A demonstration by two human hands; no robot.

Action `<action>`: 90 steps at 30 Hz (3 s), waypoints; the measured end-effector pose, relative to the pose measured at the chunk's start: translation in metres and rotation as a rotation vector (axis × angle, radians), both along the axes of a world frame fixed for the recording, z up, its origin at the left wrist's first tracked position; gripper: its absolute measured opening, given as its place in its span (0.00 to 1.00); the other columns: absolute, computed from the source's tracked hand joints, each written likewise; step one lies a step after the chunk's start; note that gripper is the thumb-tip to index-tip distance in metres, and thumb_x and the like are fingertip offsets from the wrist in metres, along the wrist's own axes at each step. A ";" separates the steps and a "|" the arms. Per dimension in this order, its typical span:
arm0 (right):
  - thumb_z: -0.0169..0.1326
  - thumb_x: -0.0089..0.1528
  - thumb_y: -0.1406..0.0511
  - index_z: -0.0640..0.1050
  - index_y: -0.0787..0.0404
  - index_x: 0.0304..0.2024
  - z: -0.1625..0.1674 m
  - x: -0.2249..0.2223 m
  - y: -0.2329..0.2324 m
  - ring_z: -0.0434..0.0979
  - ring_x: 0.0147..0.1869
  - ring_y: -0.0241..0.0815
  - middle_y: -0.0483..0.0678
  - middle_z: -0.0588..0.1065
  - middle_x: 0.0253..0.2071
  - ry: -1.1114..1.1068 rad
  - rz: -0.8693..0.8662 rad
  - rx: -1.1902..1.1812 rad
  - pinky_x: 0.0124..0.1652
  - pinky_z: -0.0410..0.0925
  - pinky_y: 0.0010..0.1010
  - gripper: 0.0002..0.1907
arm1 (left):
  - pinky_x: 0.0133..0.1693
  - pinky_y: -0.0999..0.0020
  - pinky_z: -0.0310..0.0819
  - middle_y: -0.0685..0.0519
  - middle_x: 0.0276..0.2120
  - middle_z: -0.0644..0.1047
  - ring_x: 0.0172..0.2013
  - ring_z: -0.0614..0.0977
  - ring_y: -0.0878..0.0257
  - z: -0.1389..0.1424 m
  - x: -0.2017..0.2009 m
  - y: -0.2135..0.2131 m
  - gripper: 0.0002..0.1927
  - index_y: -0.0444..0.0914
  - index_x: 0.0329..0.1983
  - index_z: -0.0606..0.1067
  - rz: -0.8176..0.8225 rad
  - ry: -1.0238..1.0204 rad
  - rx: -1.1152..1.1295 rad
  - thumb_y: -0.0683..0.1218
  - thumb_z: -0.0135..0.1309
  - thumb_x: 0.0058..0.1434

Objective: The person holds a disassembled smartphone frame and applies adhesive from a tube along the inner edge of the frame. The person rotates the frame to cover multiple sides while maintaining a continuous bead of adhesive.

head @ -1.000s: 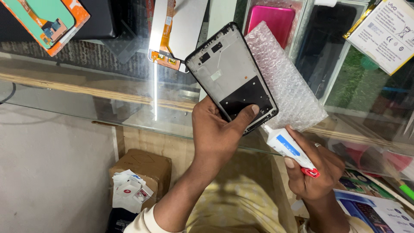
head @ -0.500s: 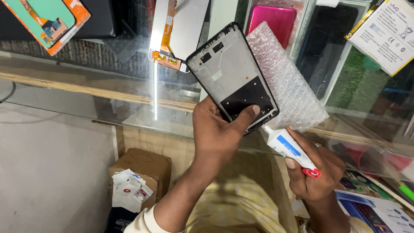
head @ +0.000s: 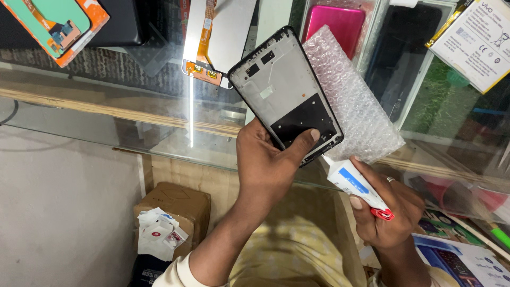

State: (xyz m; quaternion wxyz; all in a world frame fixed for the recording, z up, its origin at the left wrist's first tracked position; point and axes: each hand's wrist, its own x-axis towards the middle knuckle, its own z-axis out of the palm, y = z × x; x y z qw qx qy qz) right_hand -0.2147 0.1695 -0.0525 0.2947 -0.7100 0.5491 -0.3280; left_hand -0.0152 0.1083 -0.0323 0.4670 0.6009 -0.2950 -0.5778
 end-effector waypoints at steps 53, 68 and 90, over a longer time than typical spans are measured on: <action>0.52 0.69 0.58 0.76 0.72 0.57 0.002 0.001 -0.007 0.78 0.29 0.40 0.55 0.78 0.31 -0.011 0.093 -0.048 0.32 0.67 0.30 0.23 | 0.41 0.74 0.79 0.51 0.37 0.83 0.37 0.82 0.71 0.004 0.000 0.000 0.08 0.29 0.44 0.78 -0.005 0.022 -0.032 0.34 0.60 0.62; 0.52 0.68 0.58 0.77 0.71 0.57 0.006 0.001 -0.008 0.77 0.29 0.41 0.54 0.77 0.30 0.010 0.089 -0.033 0.34 0.68 0.31 0.23 | 0.41 0.74 0.79 0.51 0.36 0.83 0.36 0.83 0.70 0.002 0.000 0.000 0.08 0.28 0.43 0.78 0.001 0.010 -0.017 0.34 0.61 0.61; 0.53 0.66 0.61 0.77 0.72 0.57 0.003 0.001 -0.005 0.75 0.27 0.42 0.56 0.79 0.33 0.020 0.047 -0.037 0.32 0.66 0.32 0.22 | 0.43 0.74 0.78 0.52 0.37 0.83 0.38 0.82 0.71 0.000 0.000 0.002 0.08 0.29 0.44 0.78 0.000 0.040 -0.024 0.34 0.61 0.61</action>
